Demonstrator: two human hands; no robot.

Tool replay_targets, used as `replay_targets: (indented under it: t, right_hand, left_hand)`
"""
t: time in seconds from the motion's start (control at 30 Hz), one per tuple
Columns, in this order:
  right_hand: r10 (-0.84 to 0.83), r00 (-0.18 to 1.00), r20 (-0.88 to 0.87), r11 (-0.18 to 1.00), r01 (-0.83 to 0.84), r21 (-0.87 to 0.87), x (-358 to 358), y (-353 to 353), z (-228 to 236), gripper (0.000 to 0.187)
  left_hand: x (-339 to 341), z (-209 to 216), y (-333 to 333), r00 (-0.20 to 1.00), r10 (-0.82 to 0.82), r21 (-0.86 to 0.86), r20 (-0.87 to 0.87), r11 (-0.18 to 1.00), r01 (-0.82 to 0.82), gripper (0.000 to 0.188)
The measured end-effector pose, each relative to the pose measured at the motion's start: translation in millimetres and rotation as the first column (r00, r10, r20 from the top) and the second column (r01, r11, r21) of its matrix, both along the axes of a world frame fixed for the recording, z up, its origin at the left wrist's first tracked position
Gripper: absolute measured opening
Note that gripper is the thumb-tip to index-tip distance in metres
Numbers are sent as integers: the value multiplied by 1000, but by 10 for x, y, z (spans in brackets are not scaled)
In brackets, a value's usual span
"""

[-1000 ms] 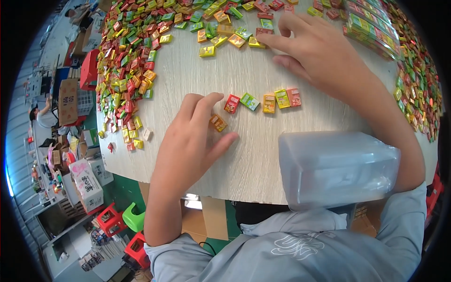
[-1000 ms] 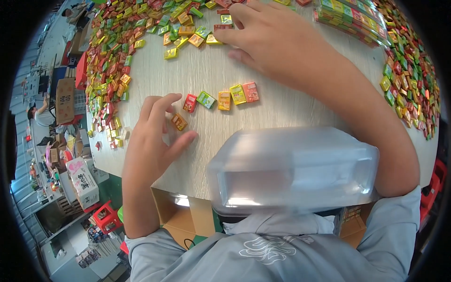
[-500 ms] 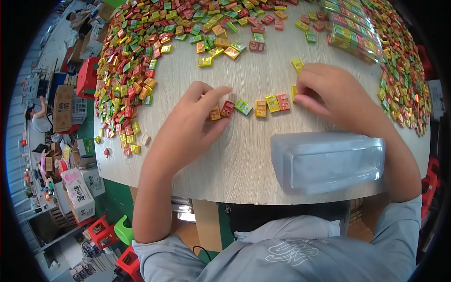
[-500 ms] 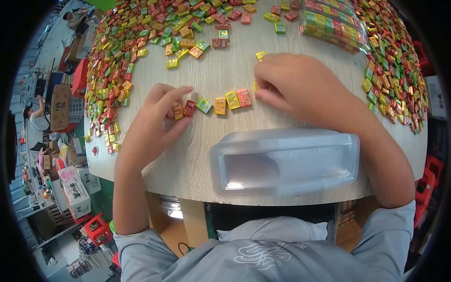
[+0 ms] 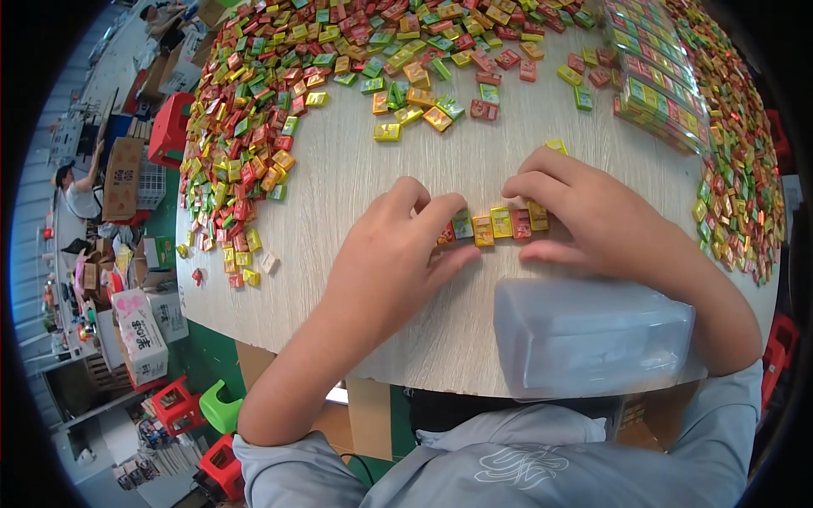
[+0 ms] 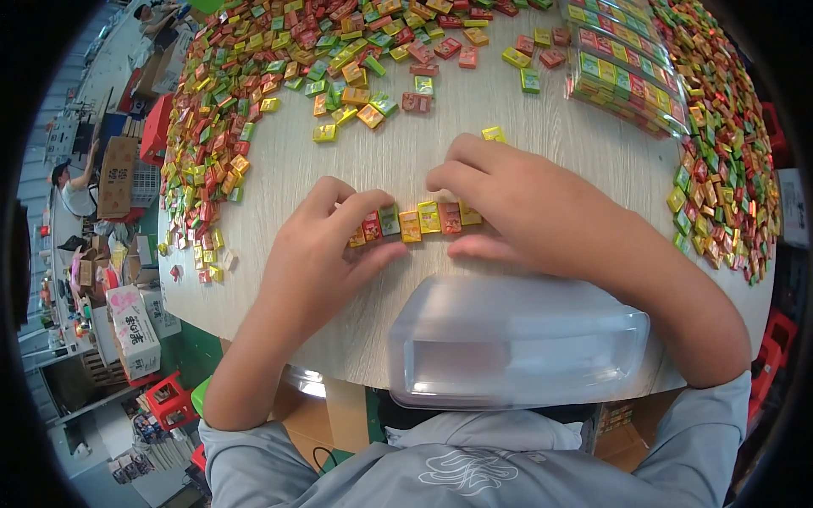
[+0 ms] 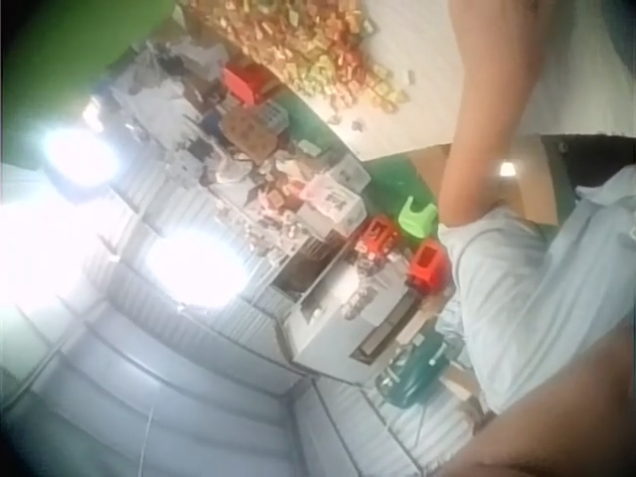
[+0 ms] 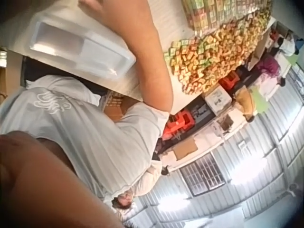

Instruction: Sorting small colorful packets and placing them into a clear plastic container in a specific order or count.

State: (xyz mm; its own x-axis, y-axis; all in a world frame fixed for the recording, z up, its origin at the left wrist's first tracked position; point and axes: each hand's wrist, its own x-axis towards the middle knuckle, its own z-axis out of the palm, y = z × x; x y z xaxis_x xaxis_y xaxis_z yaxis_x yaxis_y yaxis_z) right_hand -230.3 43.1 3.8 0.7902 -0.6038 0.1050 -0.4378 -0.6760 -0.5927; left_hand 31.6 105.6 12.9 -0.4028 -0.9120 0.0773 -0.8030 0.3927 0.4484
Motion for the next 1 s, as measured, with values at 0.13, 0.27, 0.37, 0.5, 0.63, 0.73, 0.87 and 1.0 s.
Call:
replay_targets:
  t: [0.13,0.27,0.37,0.5,0.63,0.73,0.87,1.0]
  right_hand:
    - [14,1000,12,1000,-14,23,9,-30,-34,42]
    - [23,998,66,999,-21,-31,-6,-42,-61,38]
    - [45,999,24,998,-44,-45,-12,-40,-39,35]
    - [18,998,61,996,-13,-83,-64,-20,4,31]
    - [12,995,94,990,1,-140,-182,-73,348,29]
    - [-5,987,162,962,49,-269,-282,82,799,29]
    - [-76,990,122,954,108,-279,-492,609,1139,32]
    - [-186,978,98,948,205,-242,-631,1095,1110,37]
  left_hand:
    - [-72,-52,-9,999,44,-31,5,999,-44,41]
    - [-148,2,-30,999,27,-41,47,999,-25,35]
    - [-154,-48,-37,998,-4,-114,66,993,11,33]
    - [-202,-20,-51,999,11,-118,43,993,-5,31]
    - [-284,295,-119,1000,-7,-197,-4,980,6,28]
    - [-418,795,-9,1000,-20,-300,8,954,21,29]
    - [-607,1098,350,999,-54,-346,8,937,53,42]
    - [-774,1037,654,993,-119,-265,-4,957,114,42]
